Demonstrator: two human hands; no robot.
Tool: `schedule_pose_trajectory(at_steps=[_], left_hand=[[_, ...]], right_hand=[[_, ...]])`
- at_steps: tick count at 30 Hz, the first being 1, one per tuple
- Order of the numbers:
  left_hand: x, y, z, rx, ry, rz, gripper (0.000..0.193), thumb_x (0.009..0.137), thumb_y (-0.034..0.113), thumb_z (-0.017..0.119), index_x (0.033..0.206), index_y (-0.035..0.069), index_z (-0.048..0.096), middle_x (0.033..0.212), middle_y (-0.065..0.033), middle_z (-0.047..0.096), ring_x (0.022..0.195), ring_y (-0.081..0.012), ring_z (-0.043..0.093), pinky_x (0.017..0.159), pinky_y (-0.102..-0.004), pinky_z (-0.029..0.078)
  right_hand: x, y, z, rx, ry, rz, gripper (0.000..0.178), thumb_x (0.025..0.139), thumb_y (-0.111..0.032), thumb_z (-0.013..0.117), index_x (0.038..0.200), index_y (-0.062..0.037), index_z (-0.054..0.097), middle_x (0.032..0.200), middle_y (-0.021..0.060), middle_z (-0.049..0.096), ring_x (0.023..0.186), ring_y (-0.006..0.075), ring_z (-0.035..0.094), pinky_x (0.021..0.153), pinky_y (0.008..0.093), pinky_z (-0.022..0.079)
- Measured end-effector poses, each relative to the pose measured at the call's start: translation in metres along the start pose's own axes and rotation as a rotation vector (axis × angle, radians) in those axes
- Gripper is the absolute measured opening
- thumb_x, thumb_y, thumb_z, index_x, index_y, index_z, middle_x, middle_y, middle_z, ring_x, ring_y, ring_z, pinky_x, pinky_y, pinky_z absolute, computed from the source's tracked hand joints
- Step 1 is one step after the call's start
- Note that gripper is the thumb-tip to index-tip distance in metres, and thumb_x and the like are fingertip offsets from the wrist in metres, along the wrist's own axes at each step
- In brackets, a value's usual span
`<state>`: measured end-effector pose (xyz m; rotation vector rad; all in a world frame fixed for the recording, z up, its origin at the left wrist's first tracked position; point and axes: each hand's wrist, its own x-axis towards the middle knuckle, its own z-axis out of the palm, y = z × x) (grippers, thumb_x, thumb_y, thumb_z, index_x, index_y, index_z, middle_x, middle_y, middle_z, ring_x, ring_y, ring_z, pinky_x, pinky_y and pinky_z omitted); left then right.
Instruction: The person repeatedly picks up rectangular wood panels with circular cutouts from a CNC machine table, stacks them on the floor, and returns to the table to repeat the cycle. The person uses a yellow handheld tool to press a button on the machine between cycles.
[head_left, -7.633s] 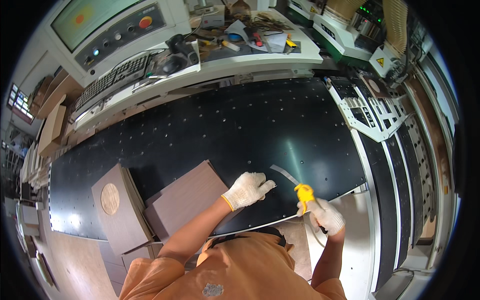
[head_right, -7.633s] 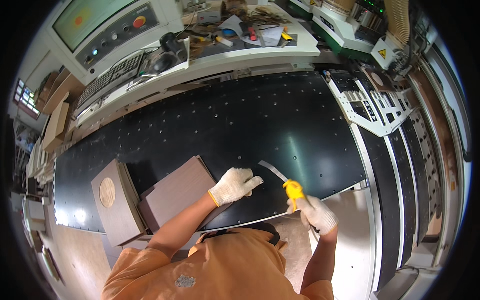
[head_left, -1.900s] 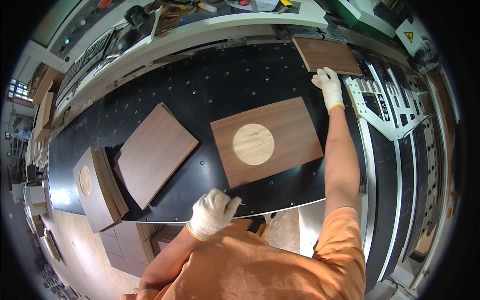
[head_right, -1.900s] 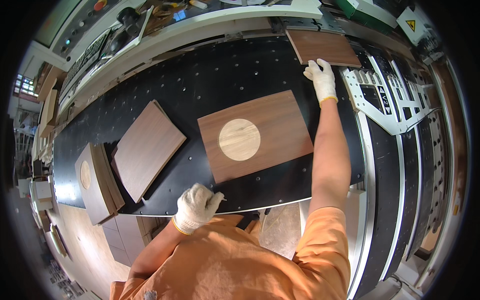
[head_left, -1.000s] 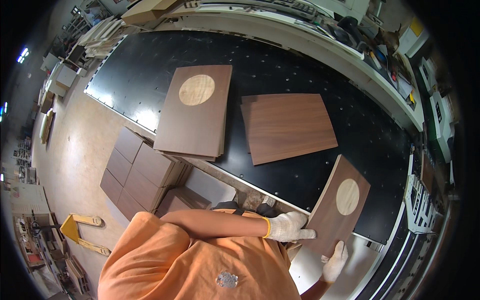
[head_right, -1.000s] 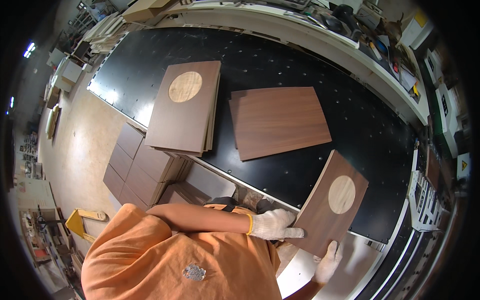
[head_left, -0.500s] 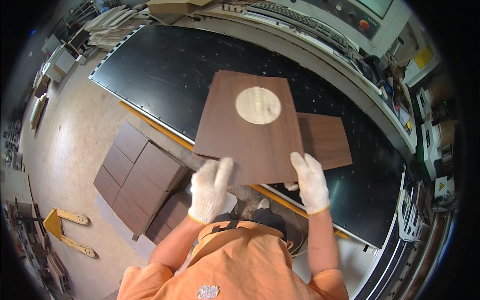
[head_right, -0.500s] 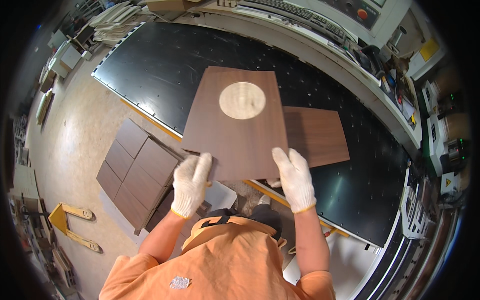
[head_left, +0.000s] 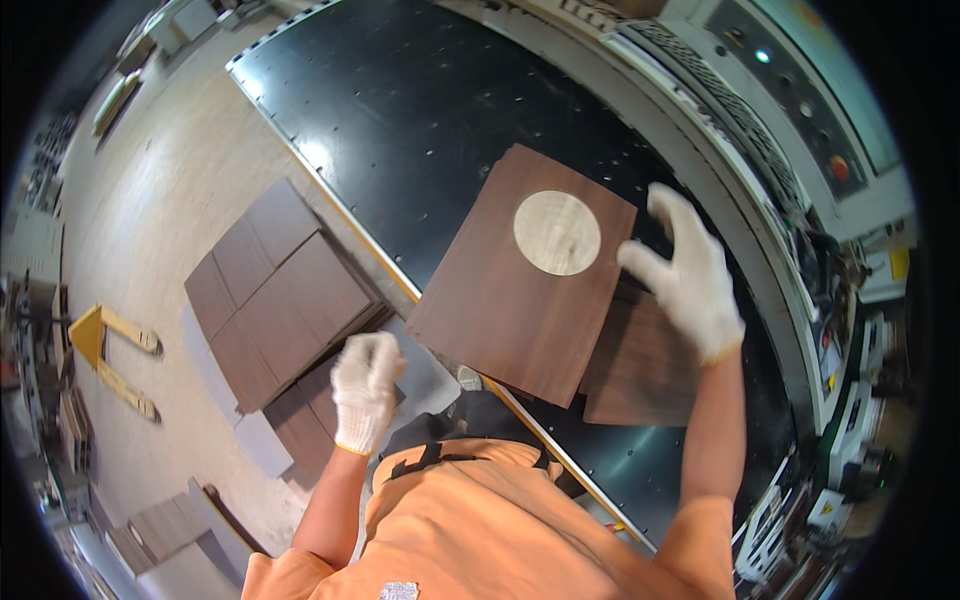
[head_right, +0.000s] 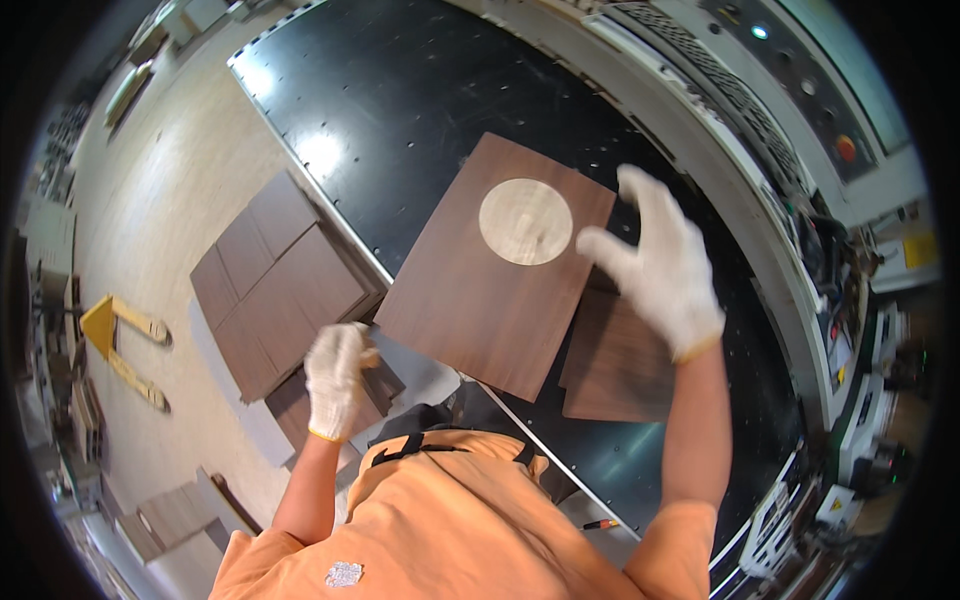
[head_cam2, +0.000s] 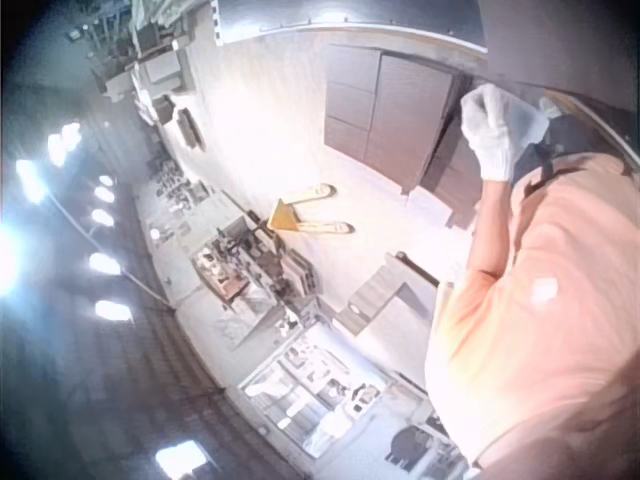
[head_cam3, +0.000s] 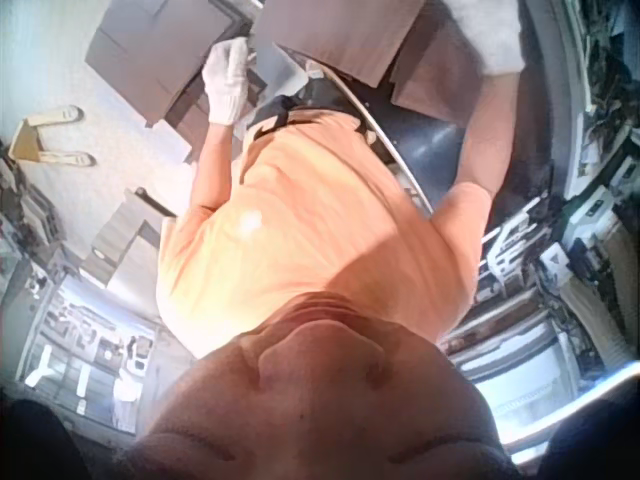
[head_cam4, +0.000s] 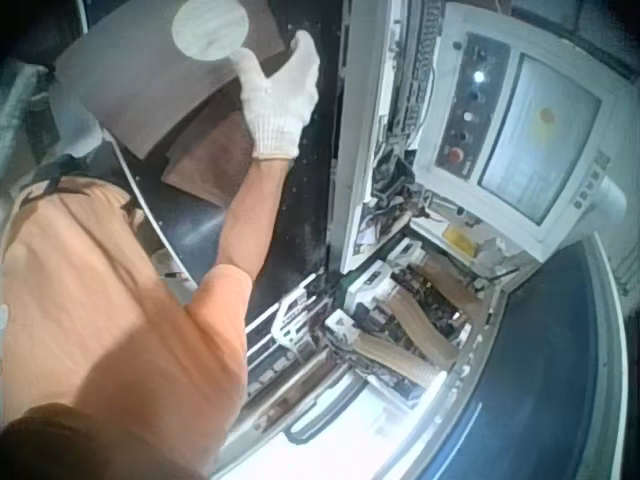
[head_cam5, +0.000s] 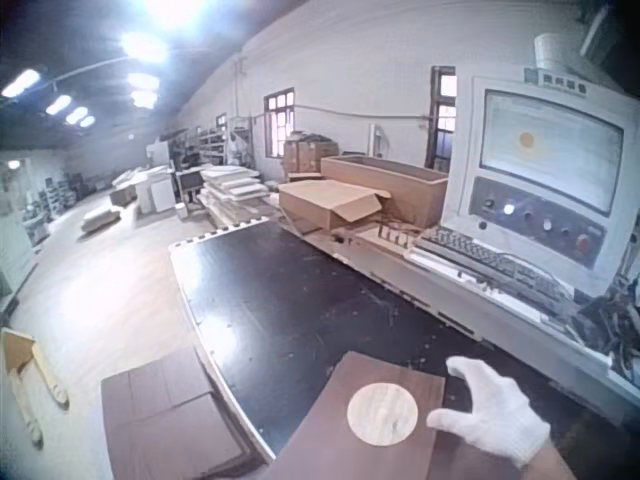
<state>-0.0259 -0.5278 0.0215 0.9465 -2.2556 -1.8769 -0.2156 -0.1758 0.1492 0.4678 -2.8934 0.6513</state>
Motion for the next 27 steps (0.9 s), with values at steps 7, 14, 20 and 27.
schedule_pose_trajectory(at_steps=[7,14,20,27], left_hand=[[-0.053,-0.039,0.068,-0.075,-0.400,-0.036,0.070,0.106,0.058,0.063,0.137,-0.004,0.067,0.121,-0.0293,0.074,0.113,-0.0426,0.072,0.108,-0.0485,0.055],[-0.033,-0.041,0.076,0.201,-0.377,-0.278,0.051,0.107,0.041,0.056,0.135,0.000,0.065,0.108,-0.0237,0.072,0.092,-0.0328,0.061,0.091,-0.0470,0.054],[-0.047,-0.066,0.042,-0.580,-0.034,-0.317,0.095,0.104,0.081,0.062,0.163,0.006,0.053,0.158,-0.0109,0.064,0.142,-0.0306,0.063,0.121,-0.0493,0.054],[-0.046,-0.078,-0.021,-0.805,0.284,-0.543,0.098,0.104,0.087,0.053,0.163,0.009,0.054,0.151,-0.0120,0.067,0.136,-0.0290,0.066,0.114,-0.0495,0.057]], right_hand=[[0.182,0.086,0.097,0.461,-0.963,0.073,0.105,0.094,-0.046,0.087,0.173,0.0035,0.040,0.169,0.0220,0.056,0.152,0.0285,0.056,0.130,0.0391,0.041],[0.171,0.076,0.108,0.747,-1.119,0.177,0.085,0.095,-0.022,0.090,0.167,0.0007,0.052,0.150,0.0120,0.072,0.132,0.0197,0.068,0.118,0.0355,0.053],[0.114,0.028,0.103,0.424,-1.008,0.068,0.089,0.096,-0.045,0.087,0.164,0.0025,0.054,0.148,0.0213,0.073,0.135,0.0302,0.069,0.117,0.0395,0.052],[0.064,0.000,0.108,0.618,-1.062,0.206,0.105,0.090,-0.055,0.089,0.165,0.0066,0.048,0.155,0.0289,0.065,0.144,0.0367,0.064,0.121,0.0421,0.050]])
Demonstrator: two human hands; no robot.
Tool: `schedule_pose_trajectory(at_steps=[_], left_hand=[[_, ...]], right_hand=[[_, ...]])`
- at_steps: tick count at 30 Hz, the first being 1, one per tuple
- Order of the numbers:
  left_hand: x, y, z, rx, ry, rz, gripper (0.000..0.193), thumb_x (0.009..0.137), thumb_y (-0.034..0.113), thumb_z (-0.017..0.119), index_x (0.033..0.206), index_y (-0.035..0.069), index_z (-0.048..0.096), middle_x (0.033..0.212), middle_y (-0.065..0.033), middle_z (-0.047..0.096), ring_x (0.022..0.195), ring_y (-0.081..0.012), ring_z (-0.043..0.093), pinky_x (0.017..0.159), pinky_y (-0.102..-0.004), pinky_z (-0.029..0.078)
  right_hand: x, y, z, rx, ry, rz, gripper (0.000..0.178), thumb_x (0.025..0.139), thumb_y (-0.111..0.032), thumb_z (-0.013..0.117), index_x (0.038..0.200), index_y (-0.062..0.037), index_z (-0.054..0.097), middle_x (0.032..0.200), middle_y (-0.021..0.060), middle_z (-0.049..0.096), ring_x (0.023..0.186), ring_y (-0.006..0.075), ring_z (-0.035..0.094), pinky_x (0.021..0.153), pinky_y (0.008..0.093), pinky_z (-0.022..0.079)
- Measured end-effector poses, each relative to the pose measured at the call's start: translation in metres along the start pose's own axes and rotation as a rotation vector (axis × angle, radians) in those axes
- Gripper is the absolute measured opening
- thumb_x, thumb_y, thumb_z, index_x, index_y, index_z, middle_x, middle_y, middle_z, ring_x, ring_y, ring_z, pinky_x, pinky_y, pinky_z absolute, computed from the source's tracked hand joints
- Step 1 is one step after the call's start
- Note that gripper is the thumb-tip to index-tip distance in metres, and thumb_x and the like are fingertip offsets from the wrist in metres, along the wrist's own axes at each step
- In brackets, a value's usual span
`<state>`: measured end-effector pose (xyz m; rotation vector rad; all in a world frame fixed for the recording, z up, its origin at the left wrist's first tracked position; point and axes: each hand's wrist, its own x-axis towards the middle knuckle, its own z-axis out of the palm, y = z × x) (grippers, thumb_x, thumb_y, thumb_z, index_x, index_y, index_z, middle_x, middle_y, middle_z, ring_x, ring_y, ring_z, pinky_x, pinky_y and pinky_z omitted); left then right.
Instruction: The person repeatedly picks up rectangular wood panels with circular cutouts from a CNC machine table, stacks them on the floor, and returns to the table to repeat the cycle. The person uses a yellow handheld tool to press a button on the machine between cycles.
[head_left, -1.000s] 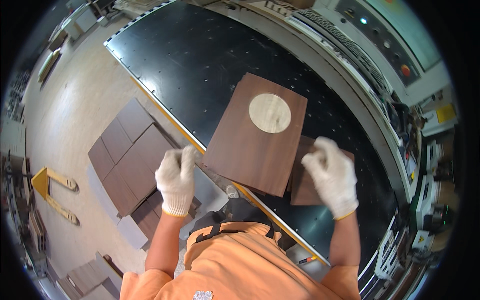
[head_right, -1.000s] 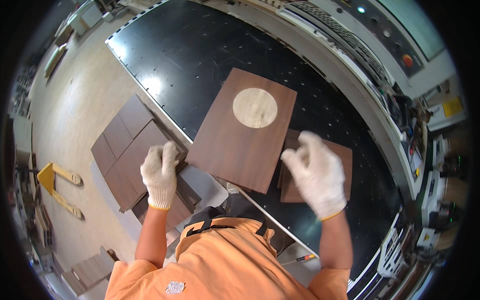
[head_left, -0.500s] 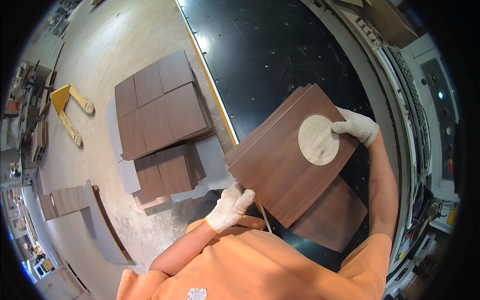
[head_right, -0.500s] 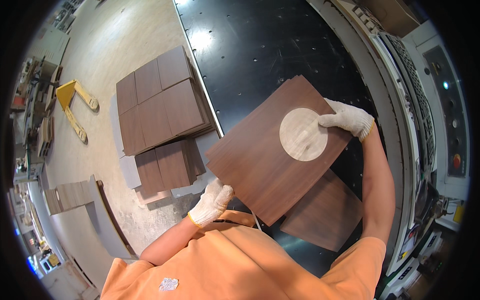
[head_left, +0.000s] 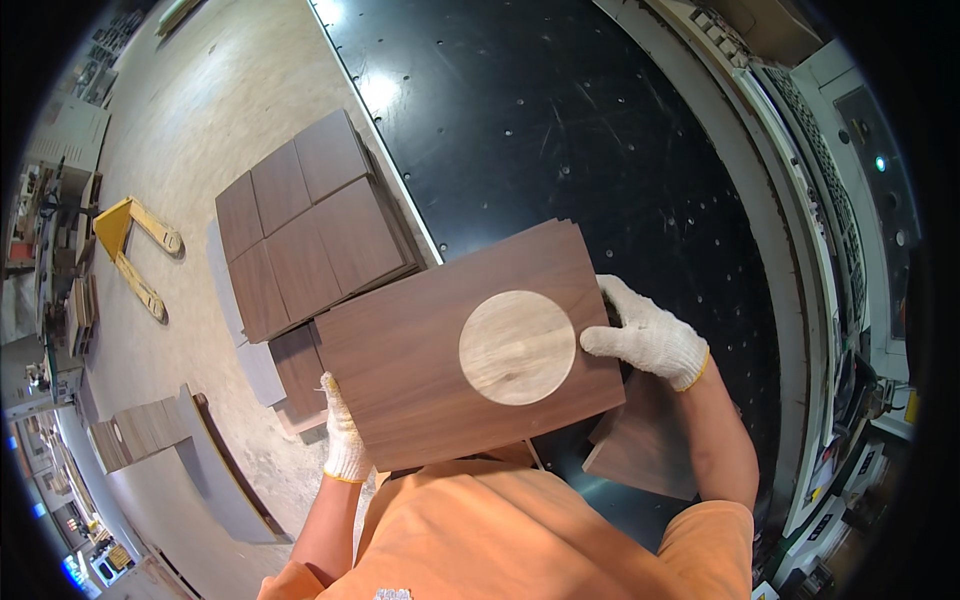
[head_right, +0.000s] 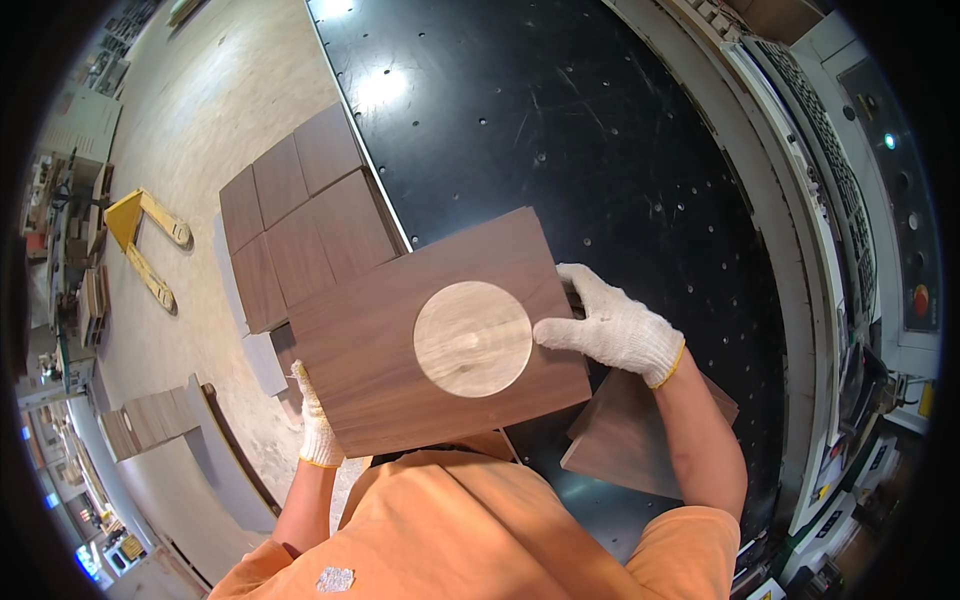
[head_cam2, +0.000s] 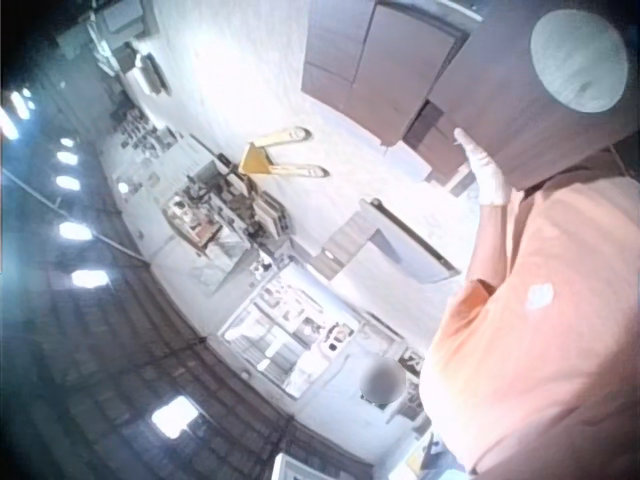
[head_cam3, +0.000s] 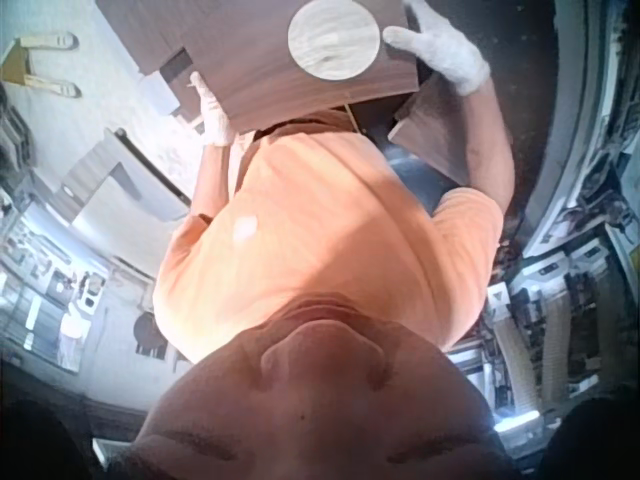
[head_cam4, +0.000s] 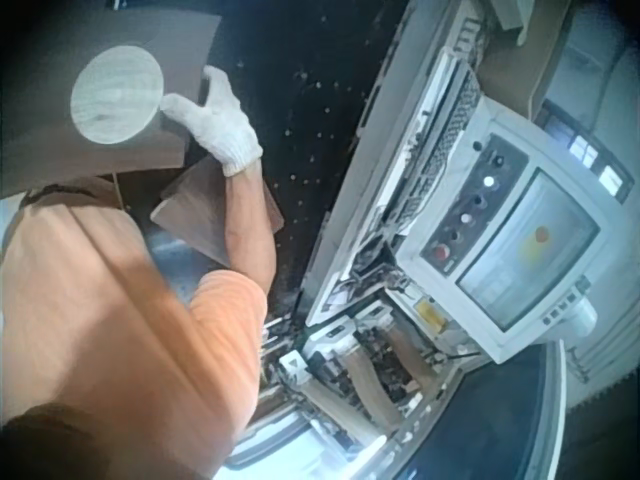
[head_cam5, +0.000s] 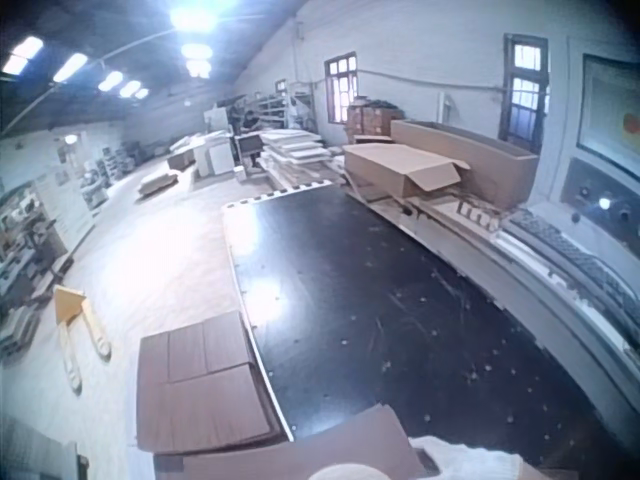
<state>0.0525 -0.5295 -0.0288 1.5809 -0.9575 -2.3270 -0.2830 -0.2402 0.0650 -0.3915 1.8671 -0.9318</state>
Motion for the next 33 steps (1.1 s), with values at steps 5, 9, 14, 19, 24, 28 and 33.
schedule_pose_trajectory(at_steps=[5,9,14,19,24,28,33], left_hand=[[0.010,0.004,0.003,-0.054,0.010,-0.066,0.087,0.106,0.083,0.056,0.158,0.013,0.059,0.148,-0.0097,0.068,0.131,-0.0289,0.067,0.107,-0.0479,0.060],[0.034,0.014,-0.001,-0.040,0.068,-0.080,0.062,0.115,0.062,0.057,0.144,0.009,0.069,0.131,-0.0090,0.077,0.113,-0.0261,0.074,0.092,-0.0445,0.065],[0.076,0.041,-0.009,-0.010,0.100,-0.088,0.035,0.114,0.042,0.066,0.121,0.010,0.076,0.107,-0.0072,0.080,0.089,-0.0229,0.076,0.074,-0.0395,0.064],[0.119,0.062,0.009,-0.016,-0.016,0.117,0.040,0.116,0.040,0.062,0.139,0.009,0.072,0.125,-0.0121,0.079,0.103,-0.0245,0.078,0.083,-0.0414,0.067],[0.194,0.094,0.063,-0.055,-0.436,0.566,0.048,0.118,0.043,0.057,0.150,0.009,0.065,0.138,-0.0145,0.076,0.115,-0.0266,0.077,0.091,-0.0438,0.069],[0.208,0.085,0.088,-0.202,-1.192,0.569,0.072,0.119,0.057,0.049,0.177,0.016,0.036,0.179,-0.0075,0.045,0.158,-0.0275,0.050,0.128,-0.0485,0.049],[0.183,0.057,0.101,0.005,-0.470,0.817,0.047,0.120,0.044,0.055,0.146,0.006,0.066,0.138,-0.0087,0.075,0.120,-0.0211,0.073,0.100,-0.0388,0.065]], right_hand=[[0.018,0.003,0.012,0.038,0.101,0.006,0.114,0.087,-0.054,0.092,0.169,0.0079,0.040,0.161,0.0277,0.060,0.144,0.0352,0.062,0.121,0.0415,0.050],[0.024,-0.003,0.010,0.119,-0.005,-0.042,0.115,0.084,-0.052,0.093,0.168,0.0074,0.042,0.159,0.0279,0.062,0.144,0.0339,0.062,0.122,0.0408,0.049],[0.022,-0.016,0.017,0.211,-0.073,-0.048,0.114,0.080,-0.050,0.095,0.167,0.0059,0.046,0.157,0.0260,0.064,0.145,0.0318,0.062,0.122,0.0409,0.047],[0.014,-0.024,0.006,0.162,0.144,-0.230,0.124,0.069,-0.038,0.105,0.168,0.0047,0.044,0.155,0.0228,0.065,0.148,0.0303,0.059,0.128,0.0411,0.044],[0.012,-0.002,-0.033,-0.200,0.370,-0.283,0.128,0.055,-0.020,0.112,0.164,-0.0018,0.046,0.142,0.0136,0.073,0.133,0.0220,0.067,0.118,0.0388,0.055],[0.034,0.046,-0.048,-0.369,0.465,-0.692,0.143,0.061,-0.023,0.111,0.176,-0.0026,0.028,0.169,0.0151,0.050,0.150,0.0286,0.056,0.127,0.0411,0.047],[0.053,0.100,-0.061,-0.671,0.388,-0.828,0.133,0.072,-0.033,0.106,0.174,0.0019,0.028,0.165,0.0210,0.056,0.149,0.0319,0.059,0.126,0.0413,0.048]])
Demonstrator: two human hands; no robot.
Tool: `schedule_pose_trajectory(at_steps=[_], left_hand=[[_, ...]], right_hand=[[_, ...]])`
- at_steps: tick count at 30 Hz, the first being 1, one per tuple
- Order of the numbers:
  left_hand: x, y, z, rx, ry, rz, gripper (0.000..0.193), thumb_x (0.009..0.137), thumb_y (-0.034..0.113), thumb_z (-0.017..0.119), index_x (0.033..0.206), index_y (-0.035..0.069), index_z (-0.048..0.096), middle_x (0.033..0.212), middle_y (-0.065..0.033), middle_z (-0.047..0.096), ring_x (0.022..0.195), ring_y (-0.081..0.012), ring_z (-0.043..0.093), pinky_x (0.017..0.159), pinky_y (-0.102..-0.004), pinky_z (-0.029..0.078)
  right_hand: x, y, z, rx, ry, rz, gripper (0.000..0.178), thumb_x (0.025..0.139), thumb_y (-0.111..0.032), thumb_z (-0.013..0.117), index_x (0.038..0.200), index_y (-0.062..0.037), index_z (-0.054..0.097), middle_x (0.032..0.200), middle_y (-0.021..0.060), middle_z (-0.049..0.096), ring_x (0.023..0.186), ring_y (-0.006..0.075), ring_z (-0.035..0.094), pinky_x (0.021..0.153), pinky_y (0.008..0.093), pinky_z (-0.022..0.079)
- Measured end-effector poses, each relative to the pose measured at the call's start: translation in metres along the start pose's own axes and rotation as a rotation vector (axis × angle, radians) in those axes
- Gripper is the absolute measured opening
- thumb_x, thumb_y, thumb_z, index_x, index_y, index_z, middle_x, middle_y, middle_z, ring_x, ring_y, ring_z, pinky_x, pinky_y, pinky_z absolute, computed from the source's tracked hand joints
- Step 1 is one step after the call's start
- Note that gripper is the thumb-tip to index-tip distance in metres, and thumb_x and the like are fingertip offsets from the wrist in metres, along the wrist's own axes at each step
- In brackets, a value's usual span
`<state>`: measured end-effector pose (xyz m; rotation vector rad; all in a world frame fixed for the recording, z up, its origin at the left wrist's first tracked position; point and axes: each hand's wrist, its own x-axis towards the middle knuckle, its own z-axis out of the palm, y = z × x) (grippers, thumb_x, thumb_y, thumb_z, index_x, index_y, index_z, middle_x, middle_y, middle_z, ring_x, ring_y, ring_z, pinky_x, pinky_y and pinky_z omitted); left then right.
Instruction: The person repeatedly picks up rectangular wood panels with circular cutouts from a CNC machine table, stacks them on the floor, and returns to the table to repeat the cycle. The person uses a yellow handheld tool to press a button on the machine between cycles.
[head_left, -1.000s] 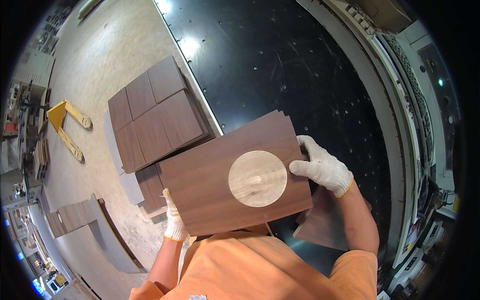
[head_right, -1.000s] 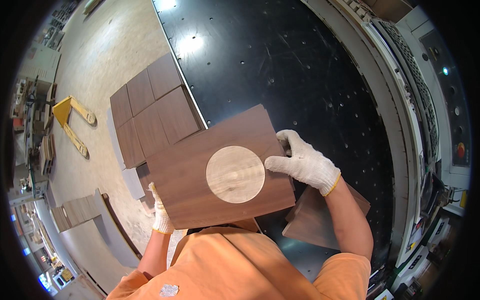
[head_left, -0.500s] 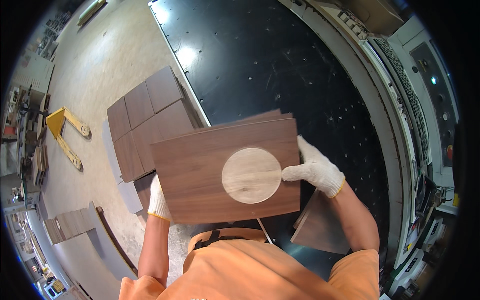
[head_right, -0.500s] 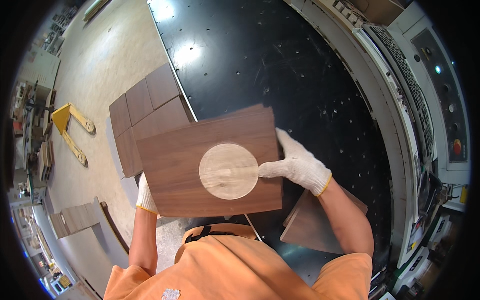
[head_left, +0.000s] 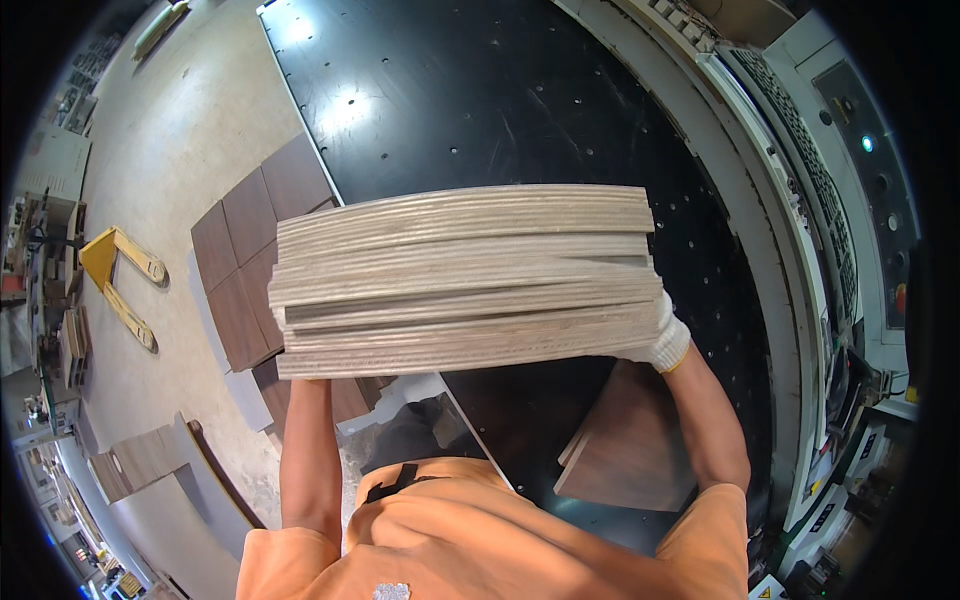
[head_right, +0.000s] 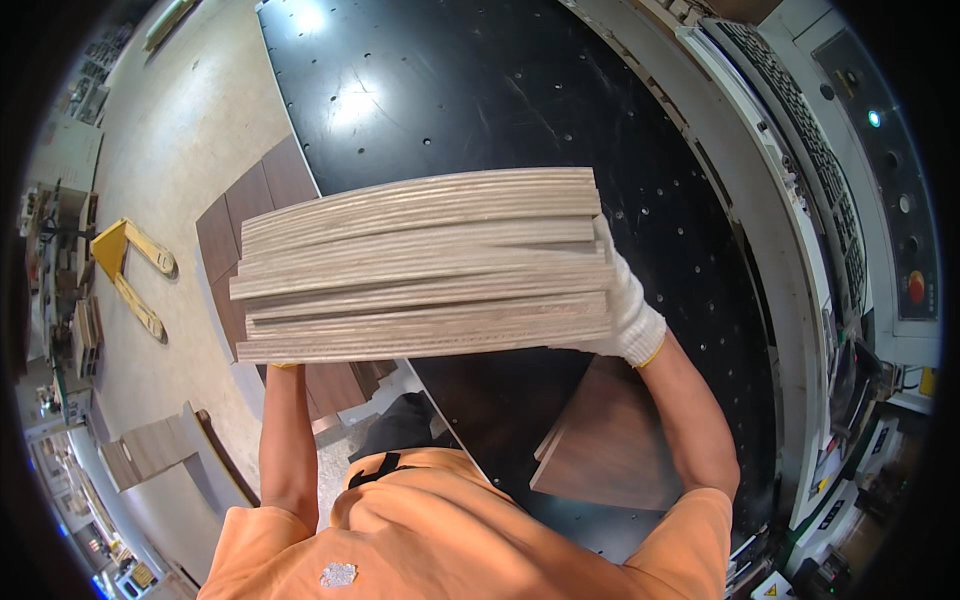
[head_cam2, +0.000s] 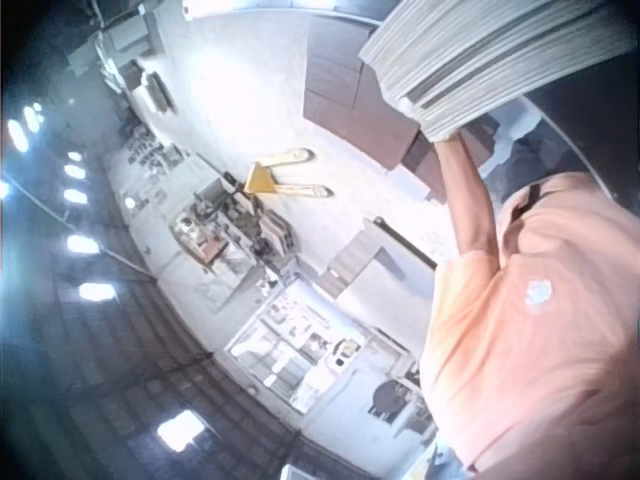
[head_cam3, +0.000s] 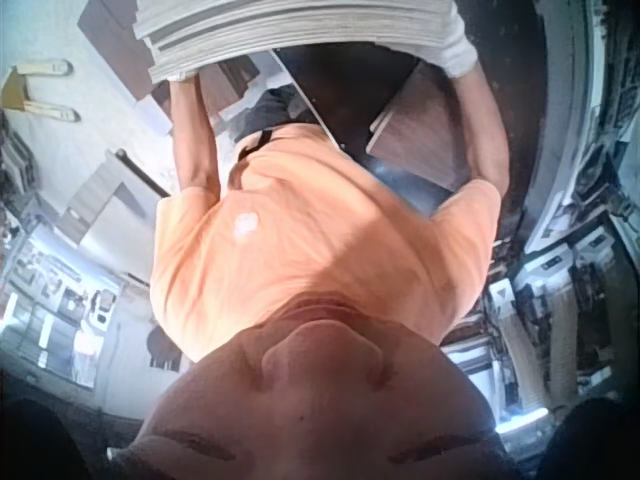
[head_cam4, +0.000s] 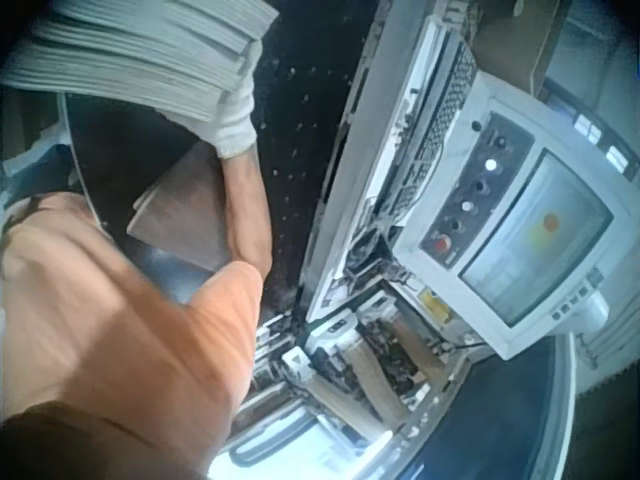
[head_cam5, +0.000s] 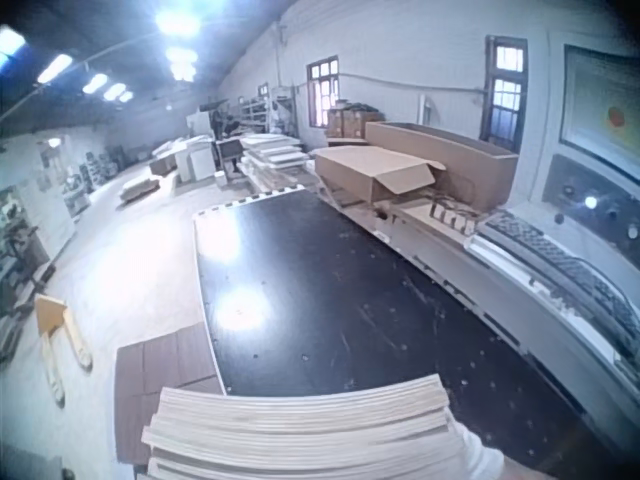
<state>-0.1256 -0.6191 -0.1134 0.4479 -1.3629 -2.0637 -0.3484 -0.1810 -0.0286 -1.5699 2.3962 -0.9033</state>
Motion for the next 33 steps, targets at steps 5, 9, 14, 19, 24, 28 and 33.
schedule_pose_trajectory(at_steps=[5,9,14,19,24,28,33], left_hand=[[0.012,0.026,0.013,0.337,-0.055,0.158,0.042,0.119,0.038,0.057,0.140,0.004,0.069,0.131,-0.0077,0.076,0.116,-0.0196,0.073,0.096,-0.0373,0.064],[0.020,0.056,0.022,0.604,-0.094,0.273,0.038,0.119,0.033,0.058,0.135,0.002,0.071,0.125,-0.0069,0.076,0.112,-0.0183,0.073,0.094,-0.0362,0.063],[0.023,0.061,0.031,1.098,-0.041,0.643,0.032,0.117,0.026,0.058,0.126,-0.002,0.072,0.113,-0.0062,0.076,0.101,-0.0144,0.073,0.087,-0.0337,0.061],[0.024,0.041,0.024,0.238,-0.052,0.140,0.034,0.119,0.028,0.057,0.129,0.000,0.073,0.116,-0.0062,0.077,0.100,-0.0171,0.074,0.087,-0.0333,0.061],[0.025,0.032,0.014,0.053,-0.049,-0.087,0.036,0.120,0.029,0.055,0.129,0.000,0.073,0.117,-0.0061,0.077,0.100,-0.0172,0.074,0.088,-0.0330,0.061],[0.027,0.031,0.016,-0.066,-0.022,-0.244,0.036,0.121,0.030,0.054,0.130,0.000,0.073,0.117,-0.0060,0.077,0.100,-0.0172,0.074,0.088,-0.0327,0.061],[0.024,0.057,0.023,-0.018,0.019,-0.223,0.038,0.121,0.031,0.053,0.130,0.001,0.073,0.117,-0.0058,0.077,0.101,-0.0169,0.074,0.089,-0.0324,0.061]], right_hand=[[-0.008,0.009,0.003,0.072,-0.058,0.142,0.123,0.075,-0.031,0.104,0.170,0.0033,0.033,0.156,0.0198,0.063,0.139,0.0311,0.066,0.119,0.0414,0.053],[-0.006,0.003,0.005,0.152,0.009,0.166,0.115,0.075,-0.029,0.105,0.166,0.0014,0.041,0.147,0.0183,0.069,0.135,0.0324,0.069,0.117,0.0412,0.055],[-0.006,-0.004,0.000,0.458,-0.037,0.449,0.103,0.074,-0.028,0.106,0.158,0.0003,0.054,0.141,0.0160,0.073,0.129,0.0308,0.072,0.114,0.0409,0.056],[-0.005,-0.005,0.002,0.309,0.000,0.203,0.097,0.072,-0.028,0.107,0.152,-0.0004,0.059,0.141,0.0151,0.072,0.128,0.0307,0.072,0.113,0.0405,0.057],[-0.005,-0.003,0.011,0.260,0.061,0.137,0.102,0.074,-0.027,0.106,0.158,-0.0011,0.054,0.147,0.0175,0.068,0.133,0.0315,0.069,0.115,0.0405,0.056],[-0.004,-0.006,0.006,0.210,0.077,0.155,0.099,0.076,-0.023,0.106,0.157,-0.0024,0.053,0.148,0.0150,0.067,0.133,0.0264,0.068,0.115,0.0411,0.056],[-0.007,-0.016,-0.007,0.536,-0.010,0.357,0.088,0.078,-0.020,0.106,0.152,-0.0053,0.061,0.138,0.0076,0.075,0.125,0.0193,0.071,0.110,0.0376,0.060]])
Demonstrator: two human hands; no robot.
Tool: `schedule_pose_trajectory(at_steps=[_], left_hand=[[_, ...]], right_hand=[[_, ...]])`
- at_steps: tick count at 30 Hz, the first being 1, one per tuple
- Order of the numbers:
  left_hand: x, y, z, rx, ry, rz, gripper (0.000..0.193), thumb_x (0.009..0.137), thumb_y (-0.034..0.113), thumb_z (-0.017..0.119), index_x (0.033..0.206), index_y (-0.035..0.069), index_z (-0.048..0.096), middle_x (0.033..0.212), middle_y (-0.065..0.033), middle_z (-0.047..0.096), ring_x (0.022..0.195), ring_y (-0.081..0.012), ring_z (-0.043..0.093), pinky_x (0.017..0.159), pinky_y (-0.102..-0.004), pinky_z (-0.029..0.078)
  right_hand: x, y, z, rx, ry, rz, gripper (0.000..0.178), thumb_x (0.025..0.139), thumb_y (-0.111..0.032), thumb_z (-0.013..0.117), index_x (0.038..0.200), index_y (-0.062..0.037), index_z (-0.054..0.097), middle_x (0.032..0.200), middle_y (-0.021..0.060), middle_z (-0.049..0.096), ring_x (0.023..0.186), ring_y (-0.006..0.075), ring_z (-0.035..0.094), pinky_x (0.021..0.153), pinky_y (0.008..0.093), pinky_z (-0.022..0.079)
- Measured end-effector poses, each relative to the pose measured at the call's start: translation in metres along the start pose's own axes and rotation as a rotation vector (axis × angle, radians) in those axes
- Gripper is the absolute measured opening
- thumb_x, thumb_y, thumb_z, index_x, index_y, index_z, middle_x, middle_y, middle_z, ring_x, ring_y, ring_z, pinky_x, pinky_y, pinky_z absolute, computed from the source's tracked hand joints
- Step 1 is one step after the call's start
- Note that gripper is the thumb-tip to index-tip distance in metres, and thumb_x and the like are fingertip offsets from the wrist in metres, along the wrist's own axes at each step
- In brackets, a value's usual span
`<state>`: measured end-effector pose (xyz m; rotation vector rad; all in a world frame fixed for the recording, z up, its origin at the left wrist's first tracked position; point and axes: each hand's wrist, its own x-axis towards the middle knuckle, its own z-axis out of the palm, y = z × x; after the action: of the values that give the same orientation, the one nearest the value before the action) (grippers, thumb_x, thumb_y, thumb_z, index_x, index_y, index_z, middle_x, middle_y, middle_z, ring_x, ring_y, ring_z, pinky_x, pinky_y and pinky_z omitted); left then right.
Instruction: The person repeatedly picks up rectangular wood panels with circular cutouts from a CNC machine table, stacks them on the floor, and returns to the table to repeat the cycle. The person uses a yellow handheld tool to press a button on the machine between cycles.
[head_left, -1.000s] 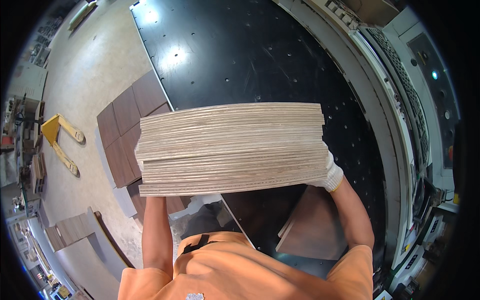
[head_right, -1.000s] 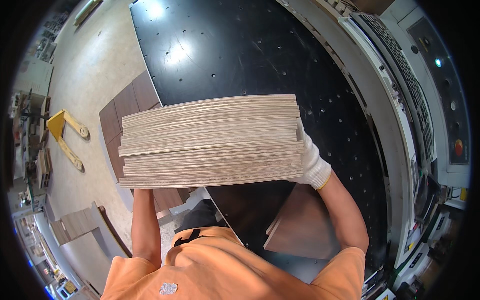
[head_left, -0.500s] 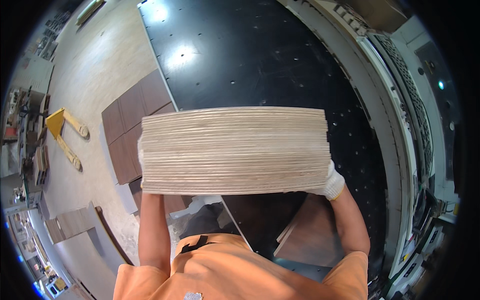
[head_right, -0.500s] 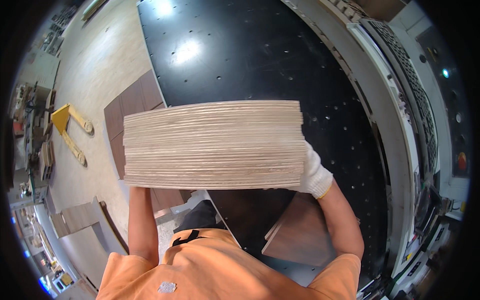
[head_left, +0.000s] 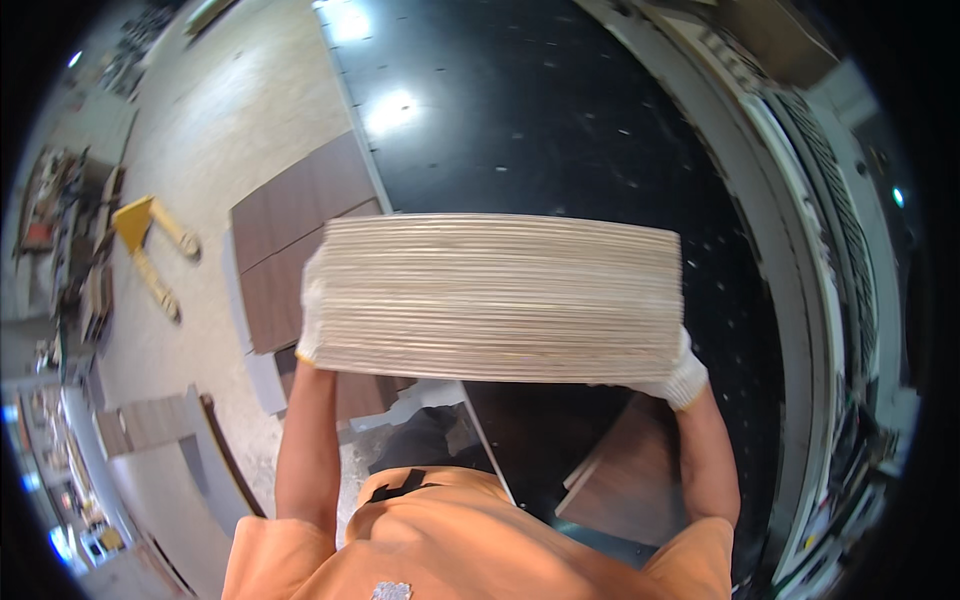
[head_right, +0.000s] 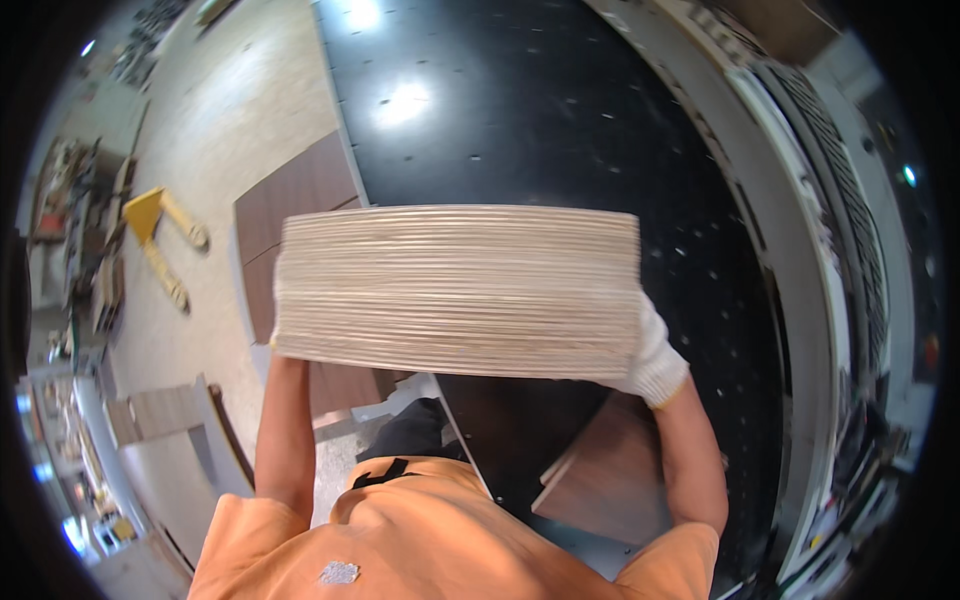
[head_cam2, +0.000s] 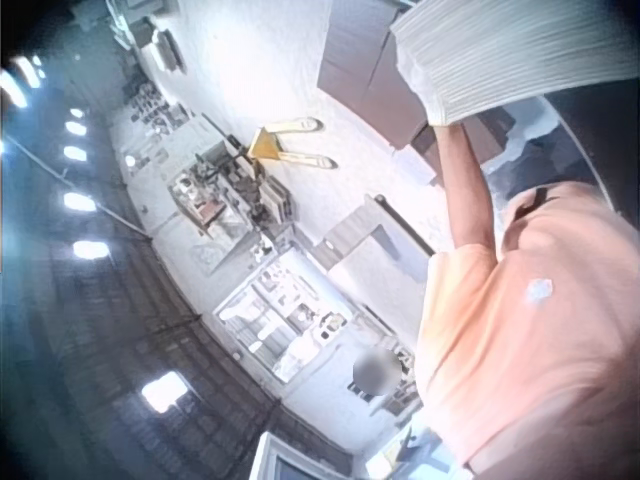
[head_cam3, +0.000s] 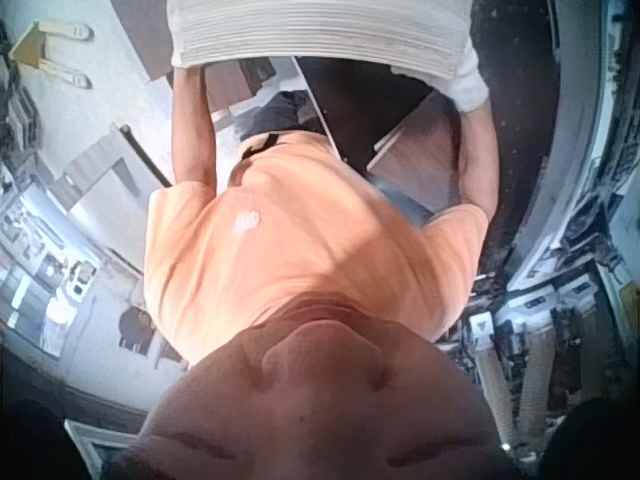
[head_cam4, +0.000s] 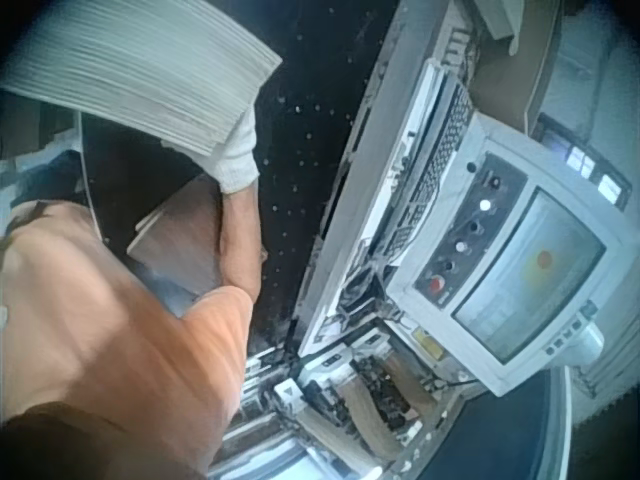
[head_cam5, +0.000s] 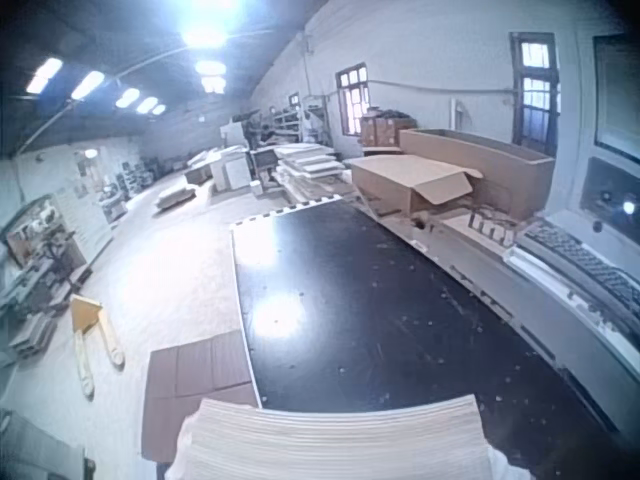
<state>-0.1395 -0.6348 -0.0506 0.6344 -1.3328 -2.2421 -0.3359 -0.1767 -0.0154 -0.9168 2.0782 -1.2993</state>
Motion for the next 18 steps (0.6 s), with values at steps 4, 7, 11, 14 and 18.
schedule_pose_trajectory(at_steps=[4,7,11,14,18], left_hand=[[-0.012,0.013,0.017,0.414,-0.079,0.277,0.035,0.121,0.029,0.054,0.132,0.001,0.073,0.118,-0.0056,0.078,0.102,-0.0138,0.074,0.089,-0.0317,0.062],[-0.019,0.002,0.030,0.164,-0.104,0.280,0.031,0.118,0.024,0.060,0.133,0.001,0.073,0.120,-0.0065,0.078,0.104,-0.0153,0.074,0.092,-0.0329,0.062],[-0.025,-0.017,0.032,0.169,-0.133,0.416,0.034,0.115,0.026,0.065,0.136,0.001,0.072,0.123,-0.0071,0.077,0.108,-0.0153,0.073,0.096,-0.0325,0.063],[-0.025,-0.020,0.029,0.012,-0.067,0.282,0.032,0.115,0.025,0.065,0.135,0.001,0.072,0.123,-0.0073,0.077,0.109,-0.0149,0.073,0.095,-0.0327,0.063],[-0.023,-0.013,0.035,0.069,-0.091,0.298,0.031,0.116,0.024,0.064,0.134,0.000,0.072,0.121,-0.0073,0.077,0.106,-0.0146,0.073,0.094,-0.0323,0.063]], right_hand=[[-0.008,0.019,-0.006,0.067,-0.119,0.264,0.072,0.089,-0.016,0.098,0.153,-0.0102,0.065,0.138,0.0062,0.078,0.124,0.0218,0.074,0.107,0.0370,0.062],[-0.016,0.053,-0.004,-0.007,-0.102,0.049,0.065,0.099,-0.016,0.088,0.159,-0.0113,0.063,0.146,0.0075,0.075,0.129,0.0227,0.072,0.110,0.0376,0.062],[-0.027,0.097,-0.003,-0.082,-0.126,-0.012,0.061,0.109,-0.021,0.078,0.166,-0.0117,0.057,0.159,0.0091,0.066,0.138,0.0239,0.067,0.113,0.0387,0.061],[-0.031,0.122,-0.003,0.130,-0.151,0.029,0.062,0.114,-0.030,0.071,0.170,-0.0122,0.051,0.168,0.0100,0.059,0.144,0.0249,0.063,0.117,0.0399,0.058],[-0.036,0.148,-0.005,0.825,-0.123,0.211,0.065,0.118,-0.040,0.062,0.174,-0.0118,0.045,0.176,0.0117,0.050,0.149,0.0270,0.059,0.124,0.0425,0.053]])
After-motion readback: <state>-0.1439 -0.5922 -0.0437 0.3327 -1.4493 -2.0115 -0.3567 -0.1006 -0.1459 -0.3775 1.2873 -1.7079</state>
